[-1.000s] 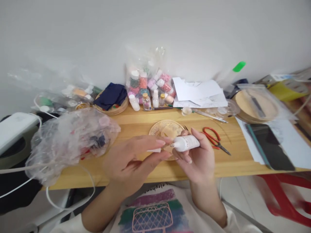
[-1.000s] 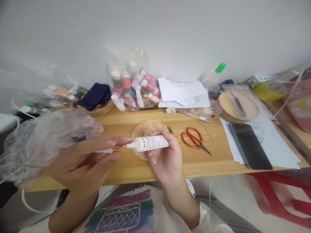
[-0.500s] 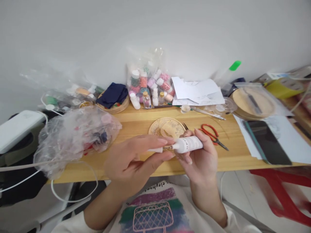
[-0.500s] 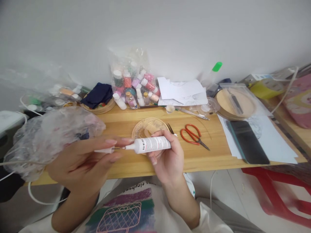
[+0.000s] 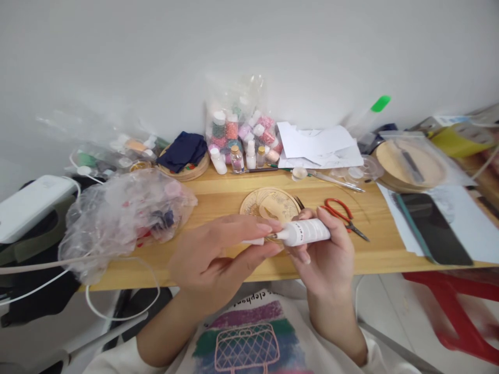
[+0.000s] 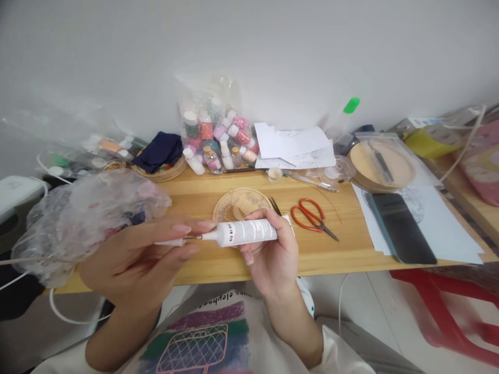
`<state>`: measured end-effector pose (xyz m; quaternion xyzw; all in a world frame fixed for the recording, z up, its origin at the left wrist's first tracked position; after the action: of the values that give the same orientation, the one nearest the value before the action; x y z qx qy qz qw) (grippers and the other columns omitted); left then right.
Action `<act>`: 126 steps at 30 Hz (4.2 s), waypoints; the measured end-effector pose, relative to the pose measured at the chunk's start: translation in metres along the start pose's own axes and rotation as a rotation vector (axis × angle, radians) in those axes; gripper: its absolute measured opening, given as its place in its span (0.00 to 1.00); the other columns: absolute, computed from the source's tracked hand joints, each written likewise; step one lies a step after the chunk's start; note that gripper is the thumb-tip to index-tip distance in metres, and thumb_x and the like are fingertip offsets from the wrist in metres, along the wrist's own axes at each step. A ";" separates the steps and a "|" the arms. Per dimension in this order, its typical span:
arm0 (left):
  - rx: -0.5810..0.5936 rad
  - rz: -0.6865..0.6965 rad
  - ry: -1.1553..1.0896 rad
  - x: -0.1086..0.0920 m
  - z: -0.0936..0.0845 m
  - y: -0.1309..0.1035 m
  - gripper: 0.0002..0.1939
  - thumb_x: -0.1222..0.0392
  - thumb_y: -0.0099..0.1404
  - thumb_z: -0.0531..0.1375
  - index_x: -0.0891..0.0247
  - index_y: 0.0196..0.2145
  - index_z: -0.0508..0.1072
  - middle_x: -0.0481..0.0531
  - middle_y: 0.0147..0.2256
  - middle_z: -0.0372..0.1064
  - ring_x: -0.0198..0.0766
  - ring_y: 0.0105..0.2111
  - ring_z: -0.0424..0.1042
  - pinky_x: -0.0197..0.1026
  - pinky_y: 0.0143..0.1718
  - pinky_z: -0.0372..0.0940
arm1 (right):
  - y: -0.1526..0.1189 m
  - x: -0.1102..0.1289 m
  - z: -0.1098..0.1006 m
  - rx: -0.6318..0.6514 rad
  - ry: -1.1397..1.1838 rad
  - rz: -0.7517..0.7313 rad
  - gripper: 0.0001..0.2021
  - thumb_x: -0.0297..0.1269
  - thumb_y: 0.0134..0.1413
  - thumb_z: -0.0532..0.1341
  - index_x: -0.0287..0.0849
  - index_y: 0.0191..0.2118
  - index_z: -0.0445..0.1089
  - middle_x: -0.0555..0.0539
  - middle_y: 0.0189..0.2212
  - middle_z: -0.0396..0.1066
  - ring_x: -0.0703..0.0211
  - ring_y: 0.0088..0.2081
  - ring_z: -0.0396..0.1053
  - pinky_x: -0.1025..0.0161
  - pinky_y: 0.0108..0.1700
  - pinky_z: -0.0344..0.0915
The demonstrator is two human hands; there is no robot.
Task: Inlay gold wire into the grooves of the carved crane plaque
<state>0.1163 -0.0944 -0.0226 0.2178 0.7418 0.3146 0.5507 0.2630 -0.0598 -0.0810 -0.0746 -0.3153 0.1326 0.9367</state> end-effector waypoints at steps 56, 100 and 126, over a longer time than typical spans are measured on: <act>0.156 -0.021 0.068 0.025 -0.005 0.004 0.15 0.70 0.60 0.68 0.57 0.44 0.77 0.43 0.38 0.81 0.32 0.35 0.80 0.34 0.38 0.76 | -0.002 0.021 -0.007 -0.128 -0.337 -0.364 0.12 0.43 0.52 0.62 0.46 0.23 0.76 0.52 0.16 0.70 0.65 0.11 0.63 0.66 0.12 0.56; 0.553 0.158 0.465 0.065 0.010 0.007 0.13 0.52 0.68 0.60 0.55 0.49 0.74 0.51 0.39 0.79 0.44 0.38 0.78 0.47 0.39 0.74 | 0.031 -0.019 -0.024 -0.015 -0.597 -0.121 0.20 0.58 0.48 0.66 0.44 0.30 0.72 0.54 0.18 0.68 0.67 0.17 0.60 0.67 0.20 0.57; 0.724 -0.270 1.058 0.173 0.000 0.018 0.12 0.62 0.68 0.56 0.68 0.44 0.76 0.63 0.46 0.74 0.54 0.48 0.72 0.54 0.48 0.67 | 0.018 0.059 -0.106 -0.504 -1.581 -0.380 0.17 0.50 0.50 0.61 0.40 0.33 0.77 0.45 0.25 0.74 0.60 0.21 0.66 0.61 0.27 0.64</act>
<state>0.0639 0.0341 -0.1275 0.1103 0.9925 0.0377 0.0381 0.3697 -0.0312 -0.1354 -0.1121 -0.9041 -0.0880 0.4029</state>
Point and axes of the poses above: each hand's wrist, its own y-axis towards the middle knuckle, its own z-axis out of the palm, x = y × z, the point moved 4 cm from there along y, towards the middle knuckle
